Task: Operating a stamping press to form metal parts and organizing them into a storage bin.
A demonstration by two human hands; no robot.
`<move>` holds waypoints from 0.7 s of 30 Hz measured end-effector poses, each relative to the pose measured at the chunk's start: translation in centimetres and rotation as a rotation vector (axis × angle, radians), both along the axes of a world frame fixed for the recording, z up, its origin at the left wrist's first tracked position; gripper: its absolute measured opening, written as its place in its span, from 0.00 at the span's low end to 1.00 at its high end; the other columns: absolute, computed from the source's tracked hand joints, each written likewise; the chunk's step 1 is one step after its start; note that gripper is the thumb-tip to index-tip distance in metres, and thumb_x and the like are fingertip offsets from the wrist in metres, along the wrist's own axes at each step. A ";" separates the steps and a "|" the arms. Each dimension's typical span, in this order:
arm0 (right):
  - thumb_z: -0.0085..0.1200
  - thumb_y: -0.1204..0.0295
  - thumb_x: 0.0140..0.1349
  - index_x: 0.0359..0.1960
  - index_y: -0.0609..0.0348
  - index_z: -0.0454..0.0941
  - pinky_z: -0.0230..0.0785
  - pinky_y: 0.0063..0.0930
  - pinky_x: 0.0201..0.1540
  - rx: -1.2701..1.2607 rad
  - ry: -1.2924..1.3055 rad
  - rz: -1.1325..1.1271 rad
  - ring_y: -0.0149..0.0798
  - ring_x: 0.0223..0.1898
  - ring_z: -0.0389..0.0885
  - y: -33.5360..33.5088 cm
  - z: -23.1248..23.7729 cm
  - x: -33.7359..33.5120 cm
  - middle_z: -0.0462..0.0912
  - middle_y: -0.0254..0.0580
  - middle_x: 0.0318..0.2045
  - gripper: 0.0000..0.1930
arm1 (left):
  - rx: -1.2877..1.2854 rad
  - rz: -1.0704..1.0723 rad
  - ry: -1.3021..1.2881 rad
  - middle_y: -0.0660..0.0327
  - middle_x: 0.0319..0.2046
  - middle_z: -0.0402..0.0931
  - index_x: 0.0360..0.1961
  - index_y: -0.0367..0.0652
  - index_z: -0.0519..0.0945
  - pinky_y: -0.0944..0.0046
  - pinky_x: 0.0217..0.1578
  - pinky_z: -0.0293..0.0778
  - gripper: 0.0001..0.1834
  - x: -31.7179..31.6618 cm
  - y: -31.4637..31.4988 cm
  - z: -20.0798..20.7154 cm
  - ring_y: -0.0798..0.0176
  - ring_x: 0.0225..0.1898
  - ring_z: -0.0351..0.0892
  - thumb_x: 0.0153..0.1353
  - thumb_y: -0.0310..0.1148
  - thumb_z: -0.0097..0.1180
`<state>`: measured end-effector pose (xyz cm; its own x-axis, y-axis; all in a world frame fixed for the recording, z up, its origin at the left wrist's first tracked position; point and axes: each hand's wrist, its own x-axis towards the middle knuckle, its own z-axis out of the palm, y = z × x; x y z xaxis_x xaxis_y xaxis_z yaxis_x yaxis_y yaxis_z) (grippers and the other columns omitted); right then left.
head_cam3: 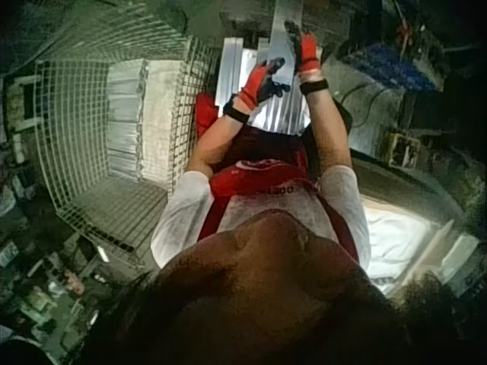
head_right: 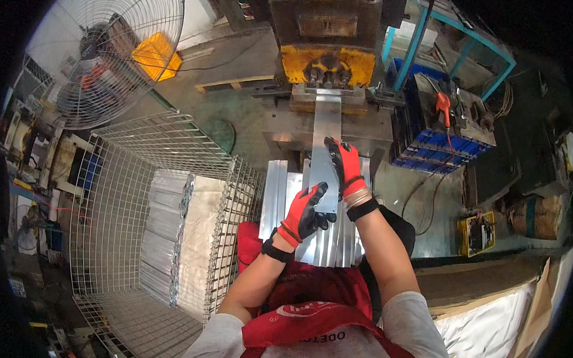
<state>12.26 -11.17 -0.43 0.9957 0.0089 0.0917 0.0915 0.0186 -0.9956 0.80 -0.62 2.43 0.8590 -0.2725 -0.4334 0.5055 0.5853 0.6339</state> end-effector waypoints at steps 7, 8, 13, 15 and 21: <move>0.47 0.65 0.57 0.20 0.57 0.74 0.58 0.23 0.22 -0.008 -0.039 0.030 0.22 0.20 0.66 -0.6 -2.1 1.3 0.74 0.26 0.18 0.12 | -0.070 -0.066 -0.133 0.60 0.20 0.71 0.37 0.43 0.69 0.69 0.09 0.67 0.18 0.1 0.5 -1.6 0.64 0.15 0.74 0.56 0.47 0.48; 0.46 0.65 0.57 0.20 0.57 0.74 0.59 0.24 0.22 -0.038 -0.025 0.050 0.22 0.20 0.67 -0.7 -2.6 1.5 0.75 0.26 0.19 0.12 | -0.123 -0.033 -0.157 0.61 0.18 0.71 0.35 0.43 0.70 0.70 0.10 0.68 0.18 0.0 0.3 -2.1 0.65 0.14 0.73 0.56 0.48 0.47; 0.38 0.67 0.60 0.44 0.68 0.70 0.62 0.26 0.47 -0.033 -0.123 0.195 0.33 0.43 0.72 -2.4 -1.9 -0.4 0.75 0.45 0.42 0.17 | -0.083 -0.008 -0.222 0.61 0.20 0.70 0.36 0.40 0.67 0.68 0.10 0.66 0.18 -1.5 0.1 -2.4 0.61 0.16 0.75 0.56 0.46 0.47; 0.39 0.66 0.60 0.48 0.71 0.65 0.55 0.29 0.56 -0.005 -0.161 0.229 0.39 0.51 0.67 -2.9 -0.2 -3.2 0.69 0.50 0.49 0.20 | 0.058 -0.089 -0.163 0.66 0.16 0.69 0.30 0.39 0.70 0.71 0.08 0.64 0.18 -3.6 1.0 0.5 0.69 0.13 0.72 0.56 0.46 0.48; 0.39 0.59 0.59 0.51 0.71 0.62 0.53 0.33 0.56 -0.152 -0.160 0.265 0.44 0.52 0.65 -2.2 -1.8 -11.5 0.68 0.53 0.49 0.26 | 0.661 0.060 -0.334 0.68 0.15 0.68 0.30 0.40 0.71 0.72 0.17 0.61 0.20 -9.4 2.9 0.5 0.75 0.15 0.64 0.49 0.47 0.56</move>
<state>0.74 -13.41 -2.24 0.9301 0.2911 0.2241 0.2583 -0.0845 -0.9623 -8.61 2.31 2.92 0.9790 0.0066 -0.2038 0.2032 0.0487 0.9779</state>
